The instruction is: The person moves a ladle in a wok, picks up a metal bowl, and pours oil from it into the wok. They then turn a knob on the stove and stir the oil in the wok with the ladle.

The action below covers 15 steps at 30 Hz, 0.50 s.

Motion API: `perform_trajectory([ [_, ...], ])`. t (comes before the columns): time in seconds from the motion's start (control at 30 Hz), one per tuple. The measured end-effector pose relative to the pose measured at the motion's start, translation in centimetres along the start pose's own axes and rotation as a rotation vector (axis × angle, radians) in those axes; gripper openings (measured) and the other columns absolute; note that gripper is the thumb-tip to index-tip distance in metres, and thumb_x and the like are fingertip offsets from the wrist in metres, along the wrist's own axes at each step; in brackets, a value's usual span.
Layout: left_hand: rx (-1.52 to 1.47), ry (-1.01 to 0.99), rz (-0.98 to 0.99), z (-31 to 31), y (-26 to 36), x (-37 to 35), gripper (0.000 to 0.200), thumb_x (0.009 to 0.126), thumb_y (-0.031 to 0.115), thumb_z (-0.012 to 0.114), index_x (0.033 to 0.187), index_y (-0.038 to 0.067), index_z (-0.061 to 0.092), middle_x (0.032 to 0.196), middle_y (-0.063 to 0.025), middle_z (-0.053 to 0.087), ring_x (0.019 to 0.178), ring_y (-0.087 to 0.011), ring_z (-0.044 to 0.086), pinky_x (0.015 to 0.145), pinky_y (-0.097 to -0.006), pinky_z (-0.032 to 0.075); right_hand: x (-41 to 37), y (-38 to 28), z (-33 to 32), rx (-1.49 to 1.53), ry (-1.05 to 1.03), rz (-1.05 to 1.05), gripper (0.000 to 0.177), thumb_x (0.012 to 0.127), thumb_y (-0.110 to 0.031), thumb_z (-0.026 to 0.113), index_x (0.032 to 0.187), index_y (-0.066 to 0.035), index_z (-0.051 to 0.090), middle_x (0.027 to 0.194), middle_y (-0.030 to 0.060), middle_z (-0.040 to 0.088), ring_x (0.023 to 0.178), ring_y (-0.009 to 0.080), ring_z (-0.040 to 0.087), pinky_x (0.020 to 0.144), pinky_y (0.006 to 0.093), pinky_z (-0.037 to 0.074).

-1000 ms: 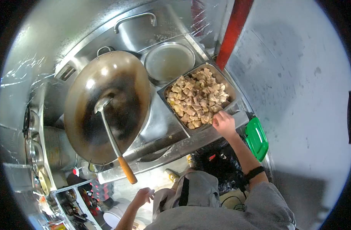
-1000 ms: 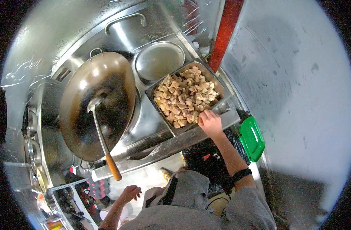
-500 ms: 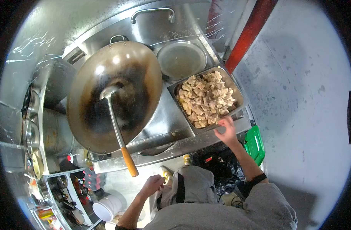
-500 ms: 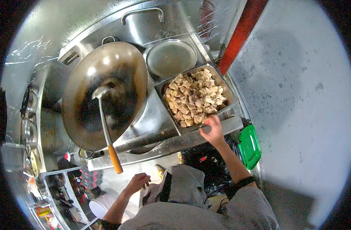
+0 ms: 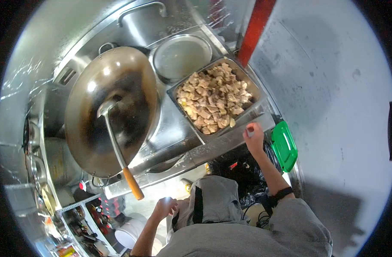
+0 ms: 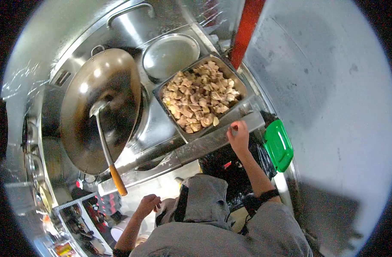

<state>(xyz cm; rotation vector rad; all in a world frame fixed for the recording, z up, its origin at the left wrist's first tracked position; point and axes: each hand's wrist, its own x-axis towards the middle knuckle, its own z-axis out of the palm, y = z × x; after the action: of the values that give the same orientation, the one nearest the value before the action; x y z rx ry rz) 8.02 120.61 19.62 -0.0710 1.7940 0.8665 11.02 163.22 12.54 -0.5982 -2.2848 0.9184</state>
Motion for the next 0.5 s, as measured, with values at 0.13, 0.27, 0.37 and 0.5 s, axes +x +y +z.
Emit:
perform_trajectory([
  [0.13,0.096,-0.002,0.047,-0.1,-1.5,0.7,0.029,0.087,0.021,0.046,0.073,-0.003,0.055,0.06,-0.0101,0.057,0.046,-0.0158,0.053,0.043,-0.0273,0.044,0.8,3.7,0.5,-0.346,-0.005,-0.08,0.024,0.066,-0.006,0.066,0.085,-0.002,0.053,0.087,0.014,0.053,0.082,0.0281,0.054,0.072,0.0366,0.044],
  [0.27,0.142,0.0,0.076,-0.3,-2.1,0.8,0.03,0.086,0.022,0.046,0.074,-0.004,0.056,0.06,-0.0103,0.057,0.045,-0.0158,0.054,0.043,-0.027,0.043,5.2,3.8,3.2,-0.63,-0.451,0.214,0.029,0.074,-0.026,0.061,0.091,-0.002,0.057,0.094,0.0124,0.057,0.093,0.0274,0.053,0.08,0.0367,0.042],
  [0.37,0.061,0.062,0.063,0.2,-0.5,-0.7,0.028,0.086,0.022,0.048,0.073,-0.003,0.056,0.06,-0.0085,0.056,0.046,-0.014,0.053,0.042,-0.0255,0.043,4.3,8.0,7.4,-0.78,-0.627,0.381,0.034,0.08,-0.034,0.052,0.085,-0.001,0.057,0.091,0.0108,0.057,0.092,0.027,0.052,0.081,0.0359,0.039],
  [0.5,-0.086,0.128,0.045,0.8,-2.2,-1.4,0.027,0.086,0.022,0.049,0.073,-0.001,0.056,0.058,-0.0063,0.055,0.044,-0.0116,0.05,0.041,-0.024,0.042,5.8,5.2,7.1,-0.769,-0.701,0.595,0.04,0.083,-0.041,0.042,0.093,-0.005,0.056,0.101,0.0107,0.053,0.099,0.0255,0.047,0.088,0.0384,0.032],
])
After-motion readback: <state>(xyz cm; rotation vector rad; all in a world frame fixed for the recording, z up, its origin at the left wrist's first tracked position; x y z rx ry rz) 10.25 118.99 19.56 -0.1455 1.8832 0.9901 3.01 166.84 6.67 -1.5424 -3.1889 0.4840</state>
